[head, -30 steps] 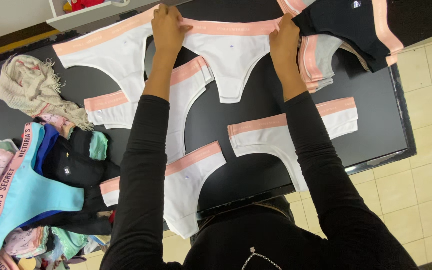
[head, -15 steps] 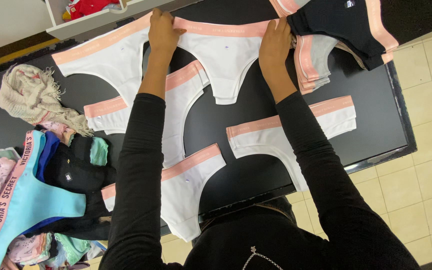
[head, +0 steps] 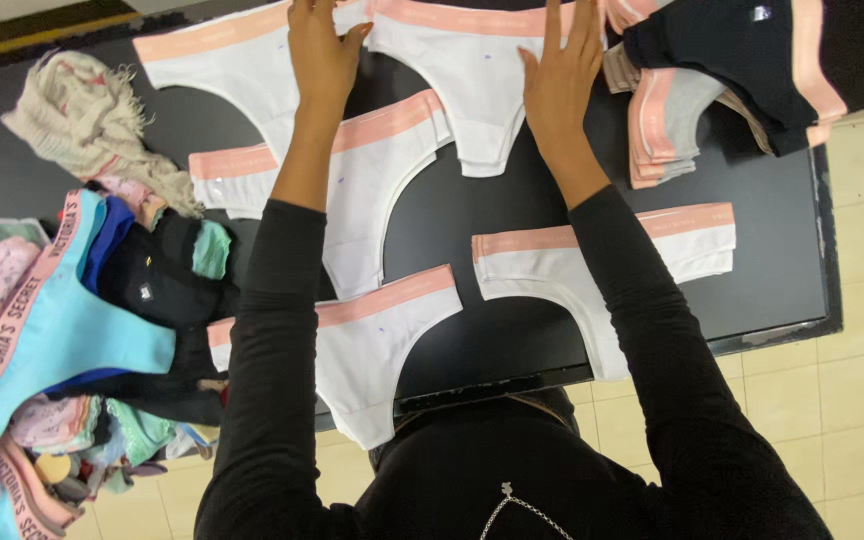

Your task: The person organizes and stacks several pairs of underwear on a black table by hand, spreading them out to align them and then placing them into neat stacks.

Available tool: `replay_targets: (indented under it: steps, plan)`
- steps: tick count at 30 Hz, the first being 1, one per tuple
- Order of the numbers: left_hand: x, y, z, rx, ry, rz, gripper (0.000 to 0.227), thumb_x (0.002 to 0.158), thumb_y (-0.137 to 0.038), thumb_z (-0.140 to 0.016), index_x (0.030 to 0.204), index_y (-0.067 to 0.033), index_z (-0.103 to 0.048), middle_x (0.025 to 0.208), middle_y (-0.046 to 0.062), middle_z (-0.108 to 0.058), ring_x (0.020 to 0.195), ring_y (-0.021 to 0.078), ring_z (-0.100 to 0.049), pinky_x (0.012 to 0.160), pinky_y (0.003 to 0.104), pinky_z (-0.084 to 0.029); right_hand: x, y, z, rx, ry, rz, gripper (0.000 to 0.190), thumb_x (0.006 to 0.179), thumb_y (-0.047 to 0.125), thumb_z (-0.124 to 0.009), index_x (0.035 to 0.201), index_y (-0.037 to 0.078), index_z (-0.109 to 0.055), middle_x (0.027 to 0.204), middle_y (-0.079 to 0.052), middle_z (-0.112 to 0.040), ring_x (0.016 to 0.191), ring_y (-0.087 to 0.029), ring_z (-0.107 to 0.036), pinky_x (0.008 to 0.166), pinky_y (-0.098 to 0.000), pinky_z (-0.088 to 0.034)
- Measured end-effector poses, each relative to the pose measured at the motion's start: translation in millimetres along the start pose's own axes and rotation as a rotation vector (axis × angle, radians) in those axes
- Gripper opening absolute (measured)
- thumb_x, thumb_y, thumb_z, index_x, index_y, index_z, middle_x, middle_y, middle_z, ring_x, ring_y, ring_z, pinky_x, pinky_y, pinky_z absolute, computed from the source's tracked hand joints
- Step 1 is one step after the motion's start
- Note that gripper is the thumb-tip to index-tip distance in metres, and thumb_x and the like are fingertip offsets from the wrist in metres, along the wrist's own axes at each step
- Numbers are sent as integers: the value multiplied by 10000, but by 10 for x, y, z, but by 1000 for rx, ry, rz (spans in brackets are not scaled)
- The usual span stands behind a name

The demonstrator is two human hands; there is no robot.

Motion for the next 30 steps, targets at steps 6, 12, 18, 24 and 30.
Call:
replay_targets:
  steps: [6,12,18,24,30]
  plan:
    - [-955,1255,1047,336,8,272,376,835,-323,-1060,1063,-178,-800,1073,113,-719,970,405,-680,776,538,-530,-400,419,-212,109,42,236,510,1231,227,-783,1670,54,-590,1726,-217,-308,1621,-455,-232,1241,-729,-344]
    - [-1523,1583,1336,338,25,319,496,757,-283,-1129,1101,-155,-795,1162,181,-606,1066,463,-583,862,551,-491,-590,1516,36,466,37,476,446,1009,277,-954,1334,63,-737,1172,-112,-597,1104,-358,-560,986,-492,-431]
    - [-1620,1169,1623,356,-81,62,563,726,-31,-1084,1123,-139,-700,1098,115,-552,902,353,-623,743,481,-472,-612,1729,220,459,-32,450,545,831,10,-1036,1268,122,-730,1116,-62,-560,1024,-307,-556,945,-451,-396]
    - [-1771,1109,1893,-25,-60,71,558,812,100,-1008,1169,-123,-642,1158,93,-481,931,301,-598,757,425,-487,-798,1619,683,825,-95,564,203,1075,-87,-787,1192,2,-648,1134,-141,-583,968,-303,-593,878,-421,-483]
    - [-2068,846,2582,-329,-221,-157,370,1010,83,-938,1141,-78,-631,978,75,-559,815,227,-459,716,381,-397,-842,1198,1014,1039,10,401,292,1192,-65,-895,1228,40,-625,1037,-88,-603,876,-207,-527,833,-403,-511]
Point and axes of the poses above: each hand's wrist, its own x-axis towards the middle knuckle, its own z-axis out of the back of the hand, y = z × x, the point moved 9 cm from there along x, towards the middle knuckle
